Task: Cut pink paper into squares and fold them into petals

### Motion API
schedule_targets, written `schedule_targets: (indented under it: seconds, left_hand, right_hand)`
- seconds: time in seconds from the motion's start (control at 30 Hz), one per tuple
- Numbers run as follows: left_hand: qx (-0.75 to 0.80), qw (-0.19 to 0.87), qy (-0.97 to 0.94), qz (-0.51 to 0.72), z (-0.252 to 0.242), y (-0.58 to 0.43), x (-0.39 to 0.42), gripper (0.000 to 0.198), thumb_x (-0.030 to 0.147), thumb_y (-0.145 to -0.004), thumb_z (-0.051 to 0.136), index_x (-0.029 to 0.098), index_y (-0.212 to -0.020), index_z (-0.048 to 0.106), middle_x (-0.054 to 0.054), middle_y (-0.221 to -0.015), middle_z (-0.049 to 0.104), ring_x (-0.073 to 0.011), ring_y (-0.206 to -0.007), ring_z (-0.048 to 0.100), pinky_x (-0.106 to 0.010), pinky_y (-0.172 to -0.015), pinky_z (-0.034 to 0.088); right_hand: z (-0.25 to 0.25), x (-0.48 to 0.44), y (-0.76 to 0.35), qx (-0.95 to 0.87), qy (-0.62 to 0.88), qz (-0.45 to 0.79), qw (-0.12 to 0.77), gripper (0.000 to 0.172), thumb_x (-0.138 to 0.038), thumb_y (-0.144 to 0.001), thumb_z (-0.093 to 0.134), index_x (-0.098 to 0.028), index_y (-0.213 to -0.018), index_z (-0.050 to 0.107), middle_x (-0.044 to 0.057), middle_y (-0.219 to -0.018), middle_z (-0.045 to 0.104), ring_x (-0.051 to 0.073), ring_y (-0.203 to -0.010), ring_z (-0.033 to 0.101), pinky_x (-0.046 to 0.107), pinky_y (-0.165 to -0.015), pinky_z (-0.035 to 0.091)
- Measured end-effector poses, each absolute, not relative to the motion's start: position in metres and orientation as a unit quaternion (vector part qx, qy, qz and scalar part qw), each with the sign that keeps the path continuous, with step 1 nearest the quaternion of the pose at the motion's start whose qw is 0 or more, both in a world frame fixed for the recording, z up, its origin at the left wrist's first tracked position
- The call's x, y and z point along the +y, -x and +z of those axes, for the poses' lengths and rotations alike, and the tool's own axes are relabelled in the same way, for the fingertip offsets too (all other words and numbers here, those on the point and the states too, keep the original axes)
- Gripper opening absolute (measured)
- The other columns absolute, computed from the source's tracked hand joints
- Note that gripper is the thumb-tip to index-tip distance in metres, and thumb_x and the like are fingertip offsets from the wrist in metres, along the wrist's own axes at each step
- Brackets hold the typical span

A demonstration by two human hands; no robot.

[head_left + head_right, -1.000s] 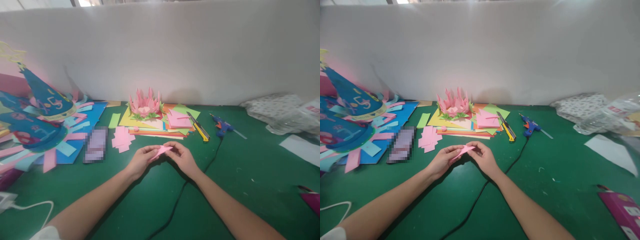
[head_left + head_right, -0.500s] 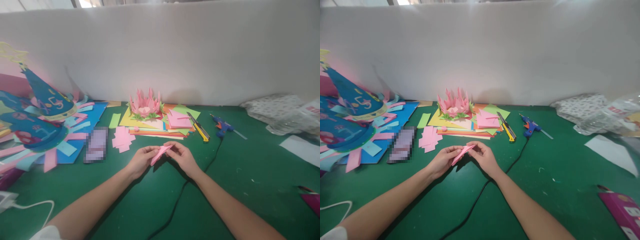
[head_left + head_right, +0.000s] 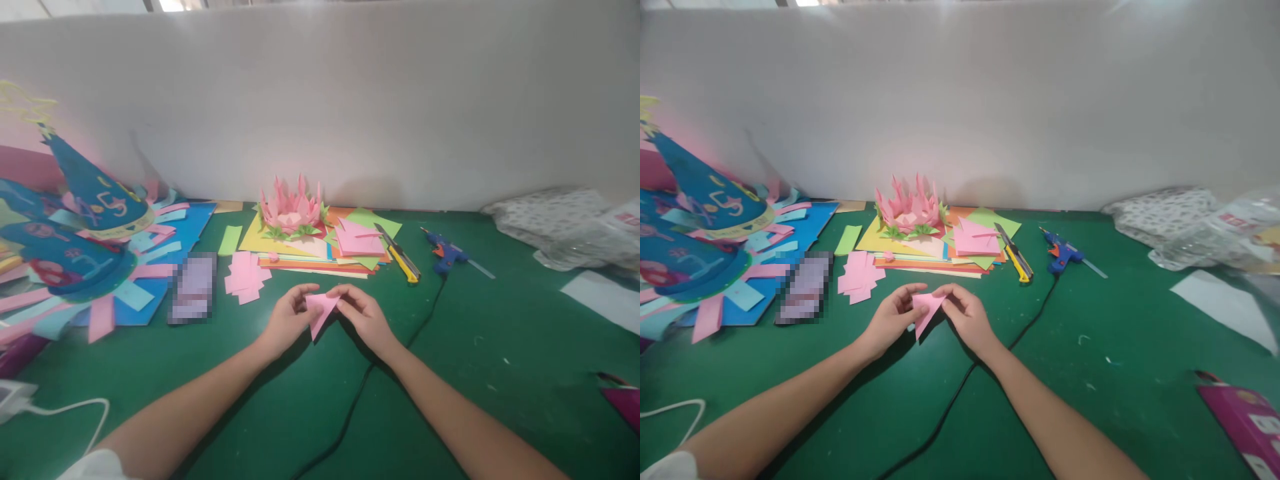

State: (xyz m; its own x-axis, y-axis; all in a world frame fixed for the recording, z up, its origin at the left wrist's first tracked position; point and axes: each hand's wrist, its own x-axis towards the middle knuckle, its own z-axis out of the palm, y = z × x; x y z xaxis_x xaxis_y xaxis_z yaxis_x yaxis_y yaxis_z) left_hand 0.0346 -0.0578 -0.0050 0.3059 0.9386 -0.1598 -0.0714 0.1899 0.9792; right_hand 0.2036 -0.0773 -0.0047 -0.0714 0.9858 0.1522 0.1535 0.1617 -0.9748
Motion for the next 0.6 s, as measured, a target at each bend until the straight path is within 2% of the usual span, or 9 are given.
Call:
schedule_targets:
  seconds: [0.17,0.33,0.43,0.6]
  left_hand:
    - [0.447,0.628,-0.519,0.371,-0.0074,-0.0342,-0.0580,0.034,0.023,-0.068,0.069,0.012,-0.099,0.061,-0.004,-0.084,0.064,-0.0115,-0.070,0.056,-0.024,-0.067,0.044]
    - [0.435,0.633,-0.518,0.377,-0.0039,-0.0338,-0.0590,0.032,0.026,-0.070,0.069,0.013,-0.099,0.063,-0.005,-0.088,0.067,-0.0134,-0.076,0.060,-0.024,-0.070,0.045]
    - [0.444,0.644,-0.493,0.381,-0.0014,-0.0343,-0.0594,0.033,0.029,-0.070,0.070,0.013,-0.099,0.064,-0.005,-0.084,0.068,-0.0130,-0.072,0.060,-0.024,-0.068,0.046]
    - [0.445,0.654,-0.475,0.386,-0.0013,-0.0349,-0.0598,0.031,0.037,-0.069,0.070,0.012,-0.088,0.066,-0.003,-0.074,0.067,-0.0116,-0.063,0.058,-0.022,-0.062,0.044]
  right_hand:
    - [-0.0077,-0.0767,-0.2020,-0.616,0.484,0.392,0.482,0.016,-0.018,-0.078,0.049,-0.020,-0.088,0.062,0.004,-0.090,0.064,0.018,-0.088,0.060,0.032,-0.083,0.047]
    - [-0.0116,-0.0754,-0.2006,-0.616,0.490,0.364,0.498,0.021,-0.013,-0.073,0.051,-0.020,-0.091,0.059,0.004,-0.091,0.064,0.018,-0.087,0.061,0.031,-0.079,0.050]
    - [-0.0092,-0.0768,-0.2002,-0.623,0.502,0.344,0.493,0.018,-0.014,-0.074,0.052,-0.020,-0.090,0.059,0.004,-0.089,0.064,0.018,-0.083,0.062,0.030,-0.075,0.050]
    - [-0.0044,-0.0804,-0.1986,-0.652,0.519,0.278,0.478,0.012,-0.016,-0.077,0.054,-0.021,-0.085,0.061,0.002,-0.084,0.066,0.019,-0.080,0.062,0.031,-0.073,0.049]
